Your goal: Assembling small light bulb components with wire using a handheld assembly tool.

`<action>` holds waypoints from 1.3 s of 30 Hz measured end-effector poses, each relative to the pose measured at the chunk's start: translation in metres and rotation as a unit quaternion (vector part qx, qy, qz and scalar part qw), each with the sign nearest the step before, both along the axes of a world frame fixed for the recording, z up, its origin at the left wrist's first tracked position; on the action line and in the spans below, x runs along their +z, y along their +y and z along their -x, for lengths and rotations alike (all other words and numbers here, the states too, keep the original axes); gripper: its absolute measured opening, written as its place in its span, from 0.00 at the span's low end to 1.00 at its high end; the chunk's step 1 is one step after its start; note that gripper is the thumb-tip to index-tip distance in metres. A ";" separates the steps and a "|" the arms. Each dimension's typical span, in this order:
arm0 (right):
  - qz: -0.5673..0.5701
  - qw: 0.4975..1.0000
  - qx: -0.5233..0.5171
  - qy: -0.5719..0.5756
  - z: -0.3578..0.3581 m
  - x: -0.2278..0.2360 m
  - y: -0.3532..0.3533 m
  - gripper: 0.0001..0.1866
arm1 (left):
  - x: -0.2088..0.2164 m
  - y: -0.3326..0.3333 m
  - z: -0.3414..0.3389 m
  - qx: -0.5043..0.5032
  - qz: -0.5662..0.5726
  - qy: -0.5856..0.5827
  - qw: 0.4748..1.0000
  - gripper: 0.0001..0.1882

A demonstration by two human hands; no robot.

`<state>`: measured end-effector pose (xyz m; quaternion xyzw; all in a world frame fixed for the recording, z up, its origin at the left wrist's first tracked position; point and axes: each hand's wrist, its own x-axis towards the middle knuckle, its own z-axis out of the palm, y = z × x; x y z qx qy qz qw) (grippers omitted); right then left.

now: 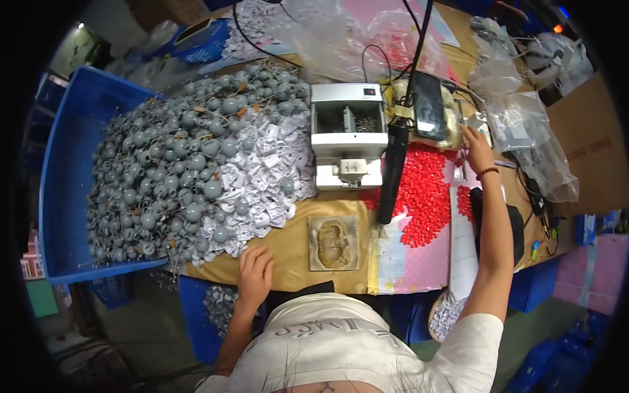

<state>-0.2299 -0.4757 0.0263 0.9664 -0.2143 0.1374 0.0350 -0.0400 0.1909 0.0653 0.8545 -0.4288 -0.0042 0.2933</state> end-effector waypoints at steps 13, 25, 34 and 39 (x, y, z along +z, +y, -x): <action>-0.295 0.945 0.126 -0.058 0.034 0.060 0.259 0.17 | 0.014 -0.078 -0.047 0.034 -0.046 -0.126 0.990 0.15; -0.182 0.981 0.055 -0.036 0.029 0.012 0.283 0.07 | 0.018 -0.107 0.009 -0.150 0.016 0.018 0.988 0.16; -0.076 0.989 0.114 0.061 0.010 -0.014 0.262 0.06 | -0.009 -0.122 0.029 -0.124 -0.016 0.033 0.992 0.21; -0.151 0.981 0.121 -0.028 0.010 0.004 0.260 0.11 | 0.015 -0.111 0.000 -0.091 0.032 0.034 0.995 0.20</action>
